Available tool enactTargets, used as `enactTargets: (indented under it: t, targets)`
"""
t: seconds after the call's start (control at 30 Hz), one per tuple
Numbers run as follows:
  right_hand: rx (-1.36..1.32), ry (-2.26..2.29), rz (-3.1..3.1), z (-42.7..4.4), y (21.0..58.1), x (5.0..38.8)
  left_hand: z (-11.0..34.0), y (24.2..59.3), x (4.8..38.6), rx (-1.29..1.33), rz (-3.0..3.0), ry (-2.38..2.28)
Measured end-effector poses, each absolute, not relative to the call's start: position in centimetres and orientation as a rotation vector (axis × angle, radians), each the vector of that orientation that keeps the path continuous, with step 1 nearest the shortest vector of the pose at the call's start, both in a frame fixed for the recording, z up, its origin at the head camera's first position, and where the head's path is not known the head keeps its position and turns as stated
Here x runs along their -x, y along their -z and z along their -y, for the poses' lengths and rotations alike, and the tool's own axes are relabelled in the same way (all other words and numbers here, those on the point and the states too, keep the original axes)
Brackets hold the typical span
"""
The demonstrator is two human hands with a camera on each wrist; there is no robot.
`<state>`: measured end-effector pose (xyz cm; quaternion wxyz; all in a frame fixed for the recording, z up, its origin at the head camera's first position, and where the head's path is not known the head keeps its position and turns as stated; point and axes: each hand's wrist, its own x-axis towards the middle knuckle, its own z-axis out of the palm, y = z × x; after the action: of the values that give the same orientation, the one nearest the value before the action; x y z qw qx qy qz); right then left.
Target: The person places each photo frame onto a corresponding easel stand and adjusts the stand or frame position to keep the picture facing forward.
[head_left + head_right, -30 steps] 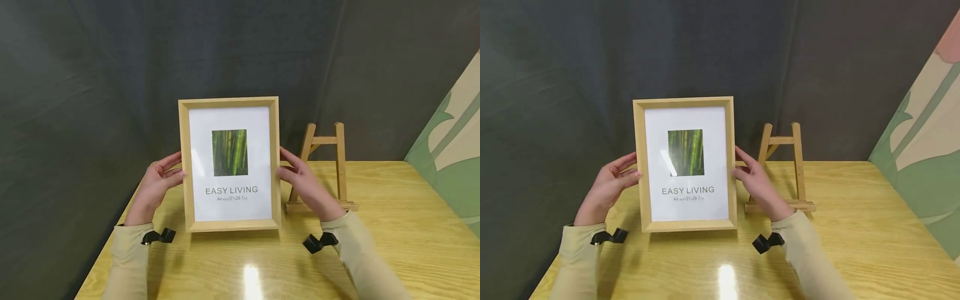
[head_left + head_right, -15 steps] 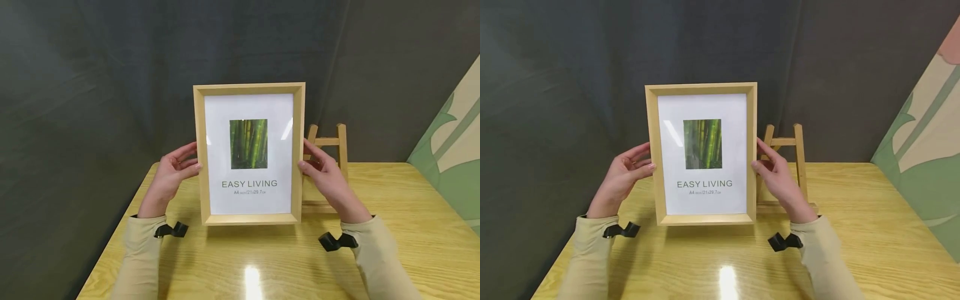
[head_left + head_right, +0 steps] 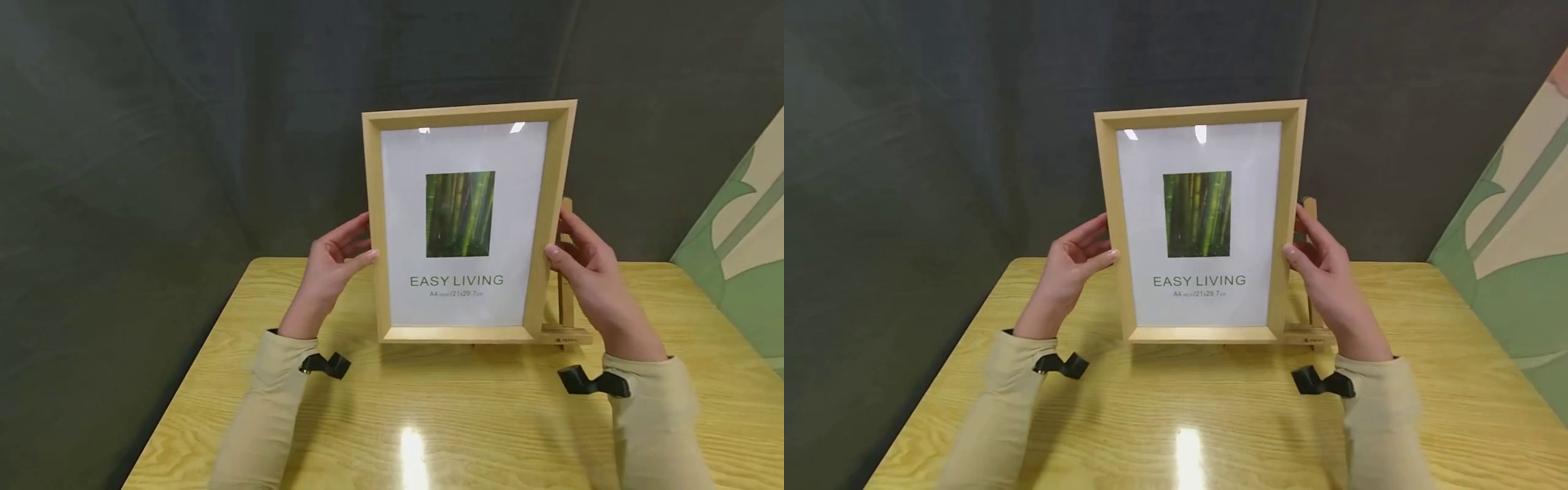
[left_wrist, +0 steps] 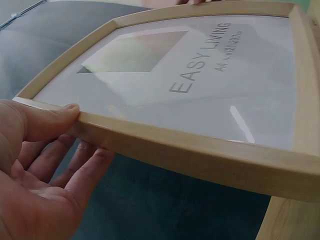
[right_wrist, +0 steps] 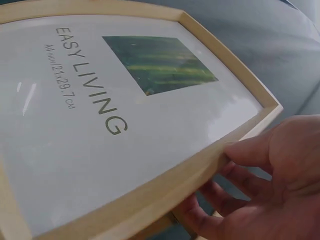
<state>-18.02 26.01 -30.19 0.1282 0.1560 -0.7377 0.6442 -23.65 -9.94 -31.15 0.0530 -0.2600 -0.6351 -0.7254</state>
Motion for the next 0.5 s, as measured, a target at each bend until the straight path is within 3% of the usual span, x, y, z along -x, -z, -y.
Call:
enactTargets:
  t: [0.5]
  targets:
    - [-0.513,-2.075,1.855,-30.7,31.1,18.0,3.9,32.2,24.8,0.909,1.866,2.182]
